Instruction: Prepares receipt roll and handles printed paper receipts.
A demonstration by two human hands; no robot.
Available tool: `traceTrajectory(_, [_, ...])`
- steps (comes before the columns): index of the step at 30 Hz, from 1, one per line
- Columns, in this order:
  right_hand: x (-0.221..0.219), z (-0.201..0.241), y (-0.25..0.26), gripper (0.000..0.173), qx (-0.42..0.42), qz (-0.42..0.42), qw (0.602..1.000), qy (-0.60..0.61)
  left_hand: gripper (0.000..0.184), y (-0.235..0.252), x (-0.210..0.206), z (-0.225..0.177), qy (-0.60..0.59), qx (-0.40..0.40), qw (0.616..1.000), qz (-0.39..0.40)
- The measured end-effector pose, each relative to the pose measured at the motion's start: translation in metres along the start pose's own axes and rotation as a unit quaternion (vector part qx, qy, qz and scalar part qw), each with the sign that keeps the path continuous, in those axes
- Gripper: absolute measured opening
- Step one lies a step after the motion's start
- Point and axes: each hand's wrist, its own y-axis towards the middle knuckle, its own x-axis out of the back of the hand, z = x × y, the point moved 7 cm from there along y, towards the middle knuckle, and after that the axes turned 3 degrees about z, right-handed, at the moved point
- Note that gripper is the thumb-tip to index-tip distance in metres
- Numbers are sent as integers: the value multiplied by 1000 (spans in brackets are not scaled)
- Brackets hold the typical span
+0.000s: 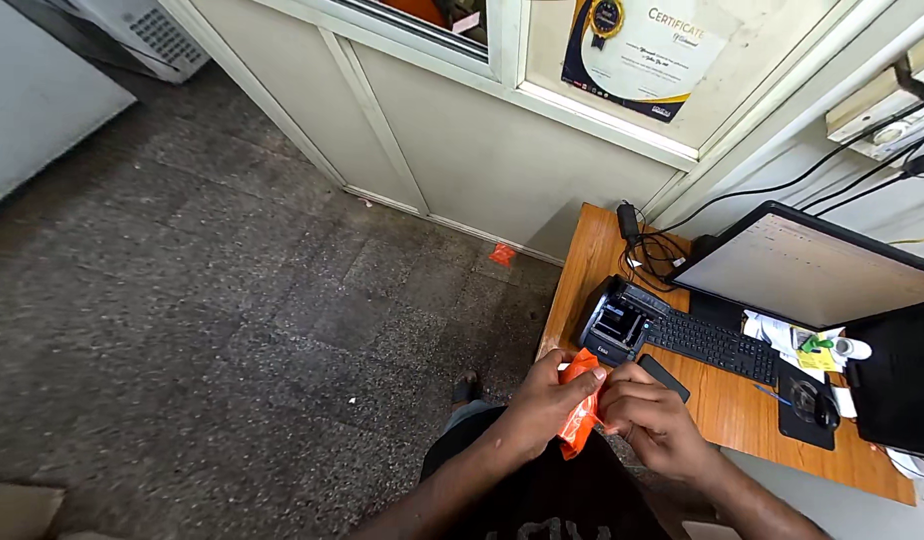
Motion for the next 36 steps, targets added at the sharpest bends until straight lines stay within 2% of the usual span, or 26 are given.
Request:
traceTrajectory(2, [2, -1, -1, 18, -15, -4, 1000, -3, 45, 1, -1, 0, -2, -2, 1000, -2])
traceTrajectory(6, [-3, -9, 2, 13, -131, -56, 972, -186, 49, 7, 8, -6, 21, -10, 998, -51])
traceTrajectory(9, [-13, -7, 12, 21, -158, -74, 944, -279, 52, 8, 14, -10, 39, -14, 996, -80])
traceTrajectory(12, [-24, -2, 23, 21, -152, -10, 922, -355, 55, 6, 19, -6, 43, 1, 996, -76])
traceTrajectory(14, [-29, 3, 25, 20, -119, 46, 911, -392, 54, 4, 18, -1, 30, 18, 998, -57])
traceTrajectory(17, [-33, 12, 24, 20, -42, 127, 915, -381, 46, 1, 14, 3, 22, 31, 999, -38])
traceTrajectory(20, [-24, 20, 19, 23, 0, 184, 936, -301, 38, -5, 4, 8, 4, 23, 999, -28])
traceTrajectory(24, [-22, 25, 9, 24, 35, 194, 957, -211, 35, -8, -1, 16, -16, 23, 999, -23])
traceTrajectory(28, [-25, 31, 7, 21, 75, 210, 957, -186, 34, -7, 0, 23, -46, 24, 998, -21])
traceTrajectory(30, [-20, 28, 9, 19, 85, 183, 957, -211, 36, -5, 4, 23, -72, 22, 996, -37])
traceTrajectory(32, [-15, 16, 13, 19, 61, 99, 963, -245, 39, -4, 11, 11, -76, -8, 995, -64])
traceTrajectory(34, [-13, 0, 19, 19, 1, 22, 969, -247, 41, -3, 19, -4, -33, -38, 994, -96])
traceTrajectory(36, [-13, -12, 24, 20, -73, -29, 979, -187, 44, -5, 26, -13, -10, -57, 991, -121])
